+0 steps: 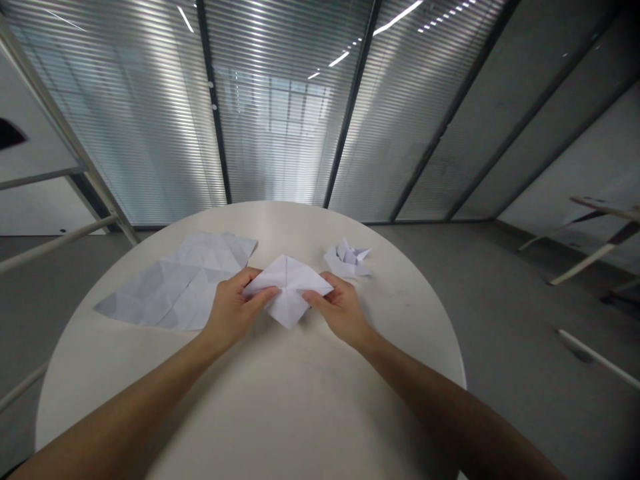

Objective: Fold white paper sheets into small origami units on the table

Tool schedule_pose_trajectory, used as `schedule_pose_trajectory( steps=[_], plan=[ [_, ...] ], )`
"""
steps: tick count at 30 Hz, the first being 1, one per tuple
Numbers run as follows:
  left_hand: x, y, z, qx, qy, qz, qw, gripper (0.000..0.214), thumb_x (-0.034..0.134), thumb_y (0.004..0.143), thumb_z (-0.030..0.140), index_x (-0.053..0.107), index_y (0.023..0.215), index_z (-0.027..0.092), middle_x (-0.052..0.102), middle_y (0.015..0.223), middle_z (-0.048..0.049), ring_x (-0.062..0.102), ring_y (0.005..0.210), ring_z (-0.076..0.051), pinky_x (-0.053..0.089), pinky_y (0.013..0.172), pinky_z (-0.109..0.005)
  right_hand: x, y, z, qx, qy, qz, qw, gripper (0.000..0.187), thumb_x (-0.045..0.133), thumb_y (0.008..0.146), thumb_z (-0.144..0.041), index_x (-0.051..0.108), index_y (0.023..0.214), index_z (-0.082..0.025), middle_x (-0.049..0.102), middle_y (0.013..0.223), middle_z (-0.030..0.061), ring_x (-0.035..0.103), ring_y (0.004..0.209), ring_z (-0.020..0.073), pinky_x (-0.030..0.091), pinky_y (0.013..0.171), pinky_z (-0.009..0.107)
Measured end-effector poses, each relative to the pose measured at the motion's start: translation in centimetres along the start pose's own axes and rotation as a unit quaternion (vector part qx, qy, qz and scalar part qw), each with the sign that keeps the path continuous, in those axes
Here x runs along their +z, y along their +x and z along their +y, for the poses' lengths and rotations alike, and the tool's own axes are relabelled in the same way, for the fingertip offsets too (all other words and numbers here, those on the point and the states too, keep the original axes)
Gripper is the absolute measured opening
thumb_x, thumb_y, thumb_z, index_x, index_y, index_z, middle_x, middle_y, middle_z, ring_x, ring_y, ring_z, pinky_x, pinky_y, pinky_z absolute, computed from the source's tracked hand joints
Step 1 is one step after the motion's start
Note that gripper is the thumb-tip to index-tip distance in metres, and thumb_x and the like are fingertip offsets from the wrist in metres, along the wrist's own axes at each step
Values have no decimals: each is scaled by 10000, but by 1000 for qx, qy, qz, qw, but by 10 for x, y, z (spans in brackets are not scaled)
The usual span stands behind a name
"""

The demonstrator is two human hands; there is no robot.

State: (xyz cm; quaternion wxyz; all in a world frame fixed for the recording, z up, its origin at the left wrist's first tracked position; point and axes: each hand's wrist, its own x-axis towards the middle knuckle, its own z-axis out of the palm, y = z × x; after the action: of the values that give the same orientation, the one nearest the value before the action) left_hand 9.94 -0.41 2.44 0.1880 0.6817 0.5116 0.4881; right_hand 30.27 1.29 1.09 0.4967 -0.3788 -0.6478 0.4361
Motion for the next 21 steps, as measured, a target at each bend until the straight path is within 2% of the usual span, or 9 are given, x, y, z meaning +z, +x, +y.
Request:
schedule_pose_trajectory(
  steps=[4,8,11,14,18,21],
  plan=[
    [5,-1,-3,-48,-160,-56,984,273,680,744,344,602,938,168,637,778,-2,566,635,-123,439,531,-196,3,1,-4,31,52,3,998,231,669,742,-396,567,806,-198,550,600,-42,508,471,103,441,412,223],
    [7,-1,-4,-81,-289,-87,950,521,741,693,285,510,1152,198,648,901,-31,607,718,-143,500,612,-230,4,3,-4,40,70,22,996,241,675,736,-382,578,861,-199,548,606,-39,502,459,103,437,377,220],
    [10,0,-4,-100,-361,-98,922,661,766,660,233,449,1239,214,643,990,-52,625,809,-164,529,700,-280,3,5,-1,51,96,51,993,270,689,721,-367,563,895,-203,556,632,-40,511,482,103,437,383,214],
    [13,1,-4,-119,-387,-100,909,644,764,660,203,464,1230,194,639,1027,-64,623,855,-168,530,740,-295,3,7,2,64,141,53,986,328,701,708,-370,545,955,-220,566,679,-40,526,515,109,445,406,219],
    [16,1,-6,-130,-372,-95,914,550,726,705,218,482,1196,171,648,876,-22,602,701,-128,519,633,-261,4,7,2,74,201,30,976,317,643,764,-409,548,1021,-248,581,739,-26,551,617,126,469,501,235],
    [16,0,-10,-120,-362,-100,919,509,700,731,219,484,1190,166,645,858,-19,592,690,-128,514,621,-260,4,6,1,71,211,30,975,324,653,756,-370,570,1046,-252,614,813,-10,566,710,132,473,594,238]
  ],
)
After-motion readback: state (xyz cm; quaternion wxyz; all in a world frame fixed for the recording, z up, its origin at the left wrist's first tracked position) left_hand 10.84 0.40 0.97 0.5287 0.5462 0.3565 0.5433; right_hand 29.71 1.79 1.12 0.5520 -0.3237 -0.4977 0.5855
